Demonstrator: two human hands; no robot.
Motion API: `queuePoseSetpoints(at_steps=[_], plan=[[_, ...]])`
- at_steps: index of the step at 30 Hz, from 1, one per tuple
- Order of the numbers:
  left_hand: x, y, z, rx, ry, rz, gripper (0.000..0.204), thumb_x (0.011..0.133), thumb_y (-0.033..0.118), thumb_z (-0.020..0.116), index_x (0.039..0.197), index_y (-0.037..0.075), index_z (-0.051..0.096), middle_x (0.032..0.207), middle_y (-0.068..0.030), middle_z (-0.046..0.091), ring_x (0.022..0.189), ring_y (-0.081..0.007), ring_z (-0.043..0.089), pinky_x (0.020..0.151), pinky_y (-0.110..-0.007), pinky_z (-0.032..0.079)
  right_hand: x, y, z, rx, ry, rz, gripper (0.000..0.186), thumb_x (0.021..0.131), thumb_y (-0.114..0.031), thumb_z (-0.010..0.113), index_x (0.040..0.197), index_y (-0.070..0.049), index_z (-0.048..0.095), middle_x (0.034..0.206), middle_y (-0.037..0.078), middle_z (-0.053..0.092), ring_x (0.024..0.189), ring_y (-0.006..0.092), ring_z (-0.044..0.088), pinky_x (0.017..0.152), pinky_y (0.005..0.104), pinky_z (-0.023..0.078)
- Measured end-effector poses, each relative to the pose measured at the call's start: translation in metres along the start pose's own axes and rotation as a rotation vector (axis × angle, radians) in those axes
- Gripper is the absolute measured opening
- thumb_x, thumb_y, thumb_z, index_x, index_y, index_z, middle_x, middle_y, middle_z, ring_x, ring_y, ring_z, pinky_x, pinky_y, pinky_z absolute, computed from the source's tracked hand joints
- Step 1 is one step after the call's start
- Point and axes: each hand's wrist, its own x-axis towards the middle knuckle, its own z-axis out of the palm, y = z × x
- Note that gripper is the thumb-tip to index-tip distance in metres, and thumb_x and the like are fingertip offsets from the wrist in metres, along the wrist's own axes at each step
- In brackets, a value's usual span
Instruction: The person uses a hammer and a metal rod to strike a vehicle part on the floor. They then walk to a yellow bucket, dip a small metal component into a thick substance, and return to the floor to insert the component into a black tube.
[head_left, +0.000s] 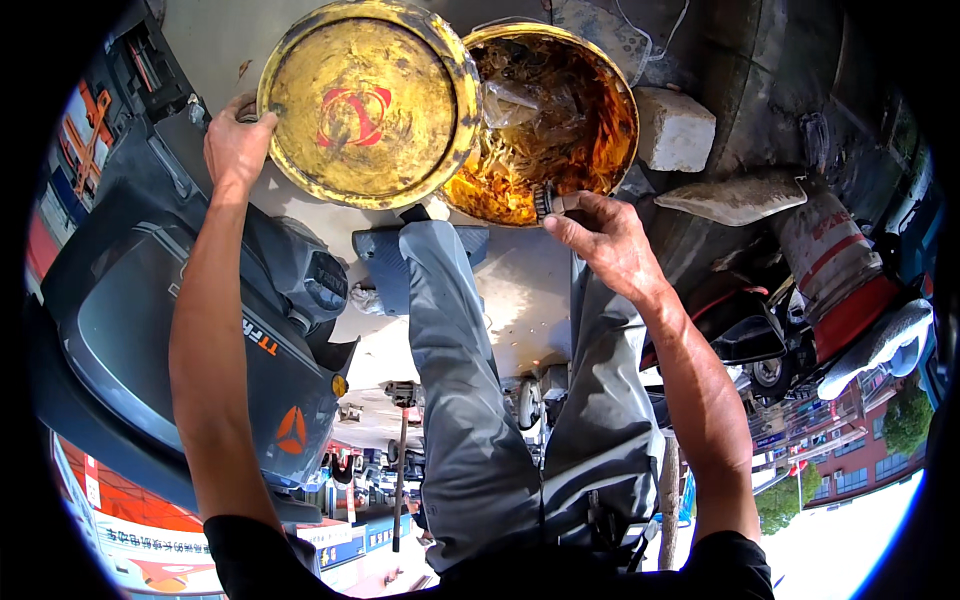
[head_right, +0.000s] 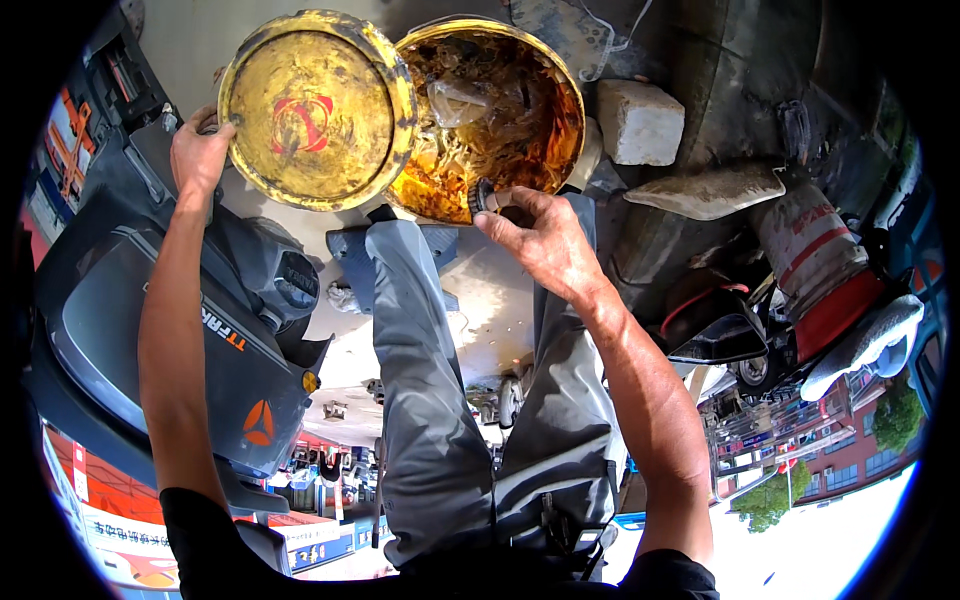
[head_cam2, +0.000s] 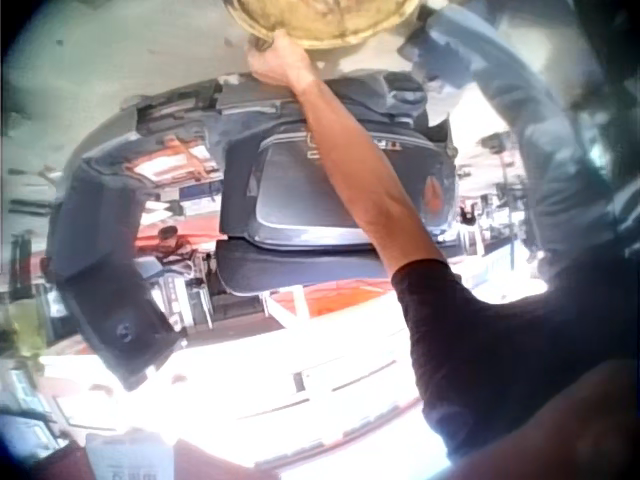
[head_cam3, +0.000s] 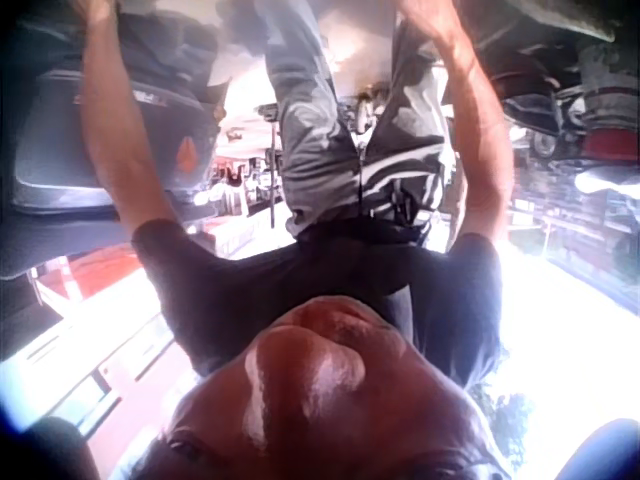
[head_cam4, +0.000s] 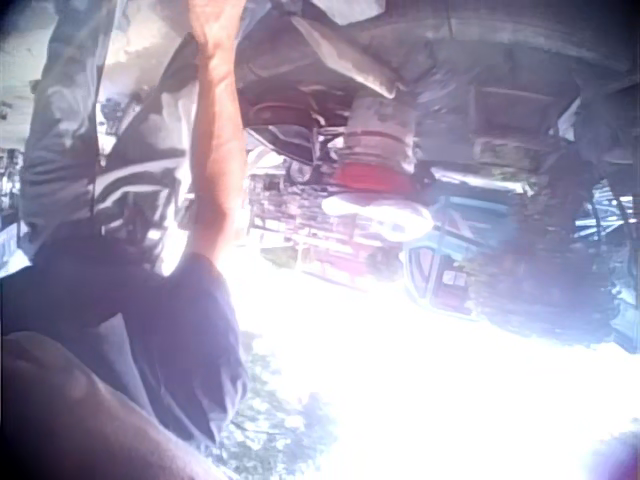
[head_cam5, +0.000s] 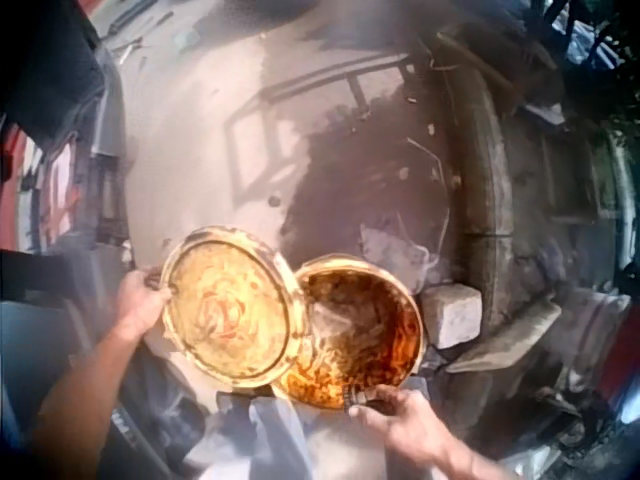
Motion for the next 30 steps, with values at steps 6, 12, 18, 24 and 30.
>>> queuePoseSetpoints(at_steps=[6,12,18,24,30], plan=[[0.027,-0.030,0.009,-0.068,0.045,0.012,0.051,0.079,0.032,0.078,0.125,0.010,0.076,0.116,-0.0103,0.079,0.109,-0.0273,0.075,0.096,-0.035,0.055,0.087,0.023,0.020,-0.451,-0.145,-0.157,0.038,0.093,-0.027,0.070,0.116,0.002,0.074,0.103,0.024,0.076,0.093,0.0375,0.074,0.090,0.0441,0.056],[0.034,-0.023,0.027,-0.269,0.055,0.118,0.035,0.088,0.022,0.076,0.112,-0.003,0.073,0.096,-0.0142,0.077,0.085,-0.0217,0.073,0.077,-0.033,0.058,0.177,0.045,0.048,-1.024,-0.304,-0.141,0.045,0.091,-0.036,0.073,0.112,0.004,0.073,0.104,0.027,0.074,0.105,0.0411,0.071,0.096,0.0475,0.055],[0.005,-0.003,0.023,-0.290,0.124,0.059,0.038,0.076,0.009,0.077,0.112,-0.005,0.077,0.101,-0.0180,0.079,0.086,-0.0252,0.075,0.077,-0.035,0.059,0.209,0.044,0.074,-1.342,-0.473,-0.052,0.061,0.096,-0.039,0.067,0.131,0.010,0.061,0.132,0.029,0.066,0.124,0.0413,0.065,0.107,0.0463,0.052],[0.005,-0.023,0.036,-0.448,0.131,0.045,0.037,0.076,0.008,0.076,0.109,-0.010,0.075,0.092,-0.0168,0.077,0.075,-0.0213,0.072,0.065,-0.033,0.057,0.212,0.056,0.080,-1.432,-0.451,-0.096,0.055,0.098,-0.040,0.066,0.128,0.006,0.064,0.129,0.026,0.068,0.122,0.0409,0.066,0.106,0.0466,0.053],[-0.016,-0.006,0.028,-0.451,0.158,0.040,0.035,0.077,0.007,0.074,0.108,-0.007,0.076,0.091,-0.0144,0.075,0.071,-0.0186,0.071,0.061,-0.032,0.056,0.208,0.057,0.079,-1.501,-0.536,-0.261,0.041,0.099,-0.037,0.066,0.124,-0.005,0.071,0.122,0.019,0.072,0.119,0.0371,0.066,0.106,0.0468,0.052]])
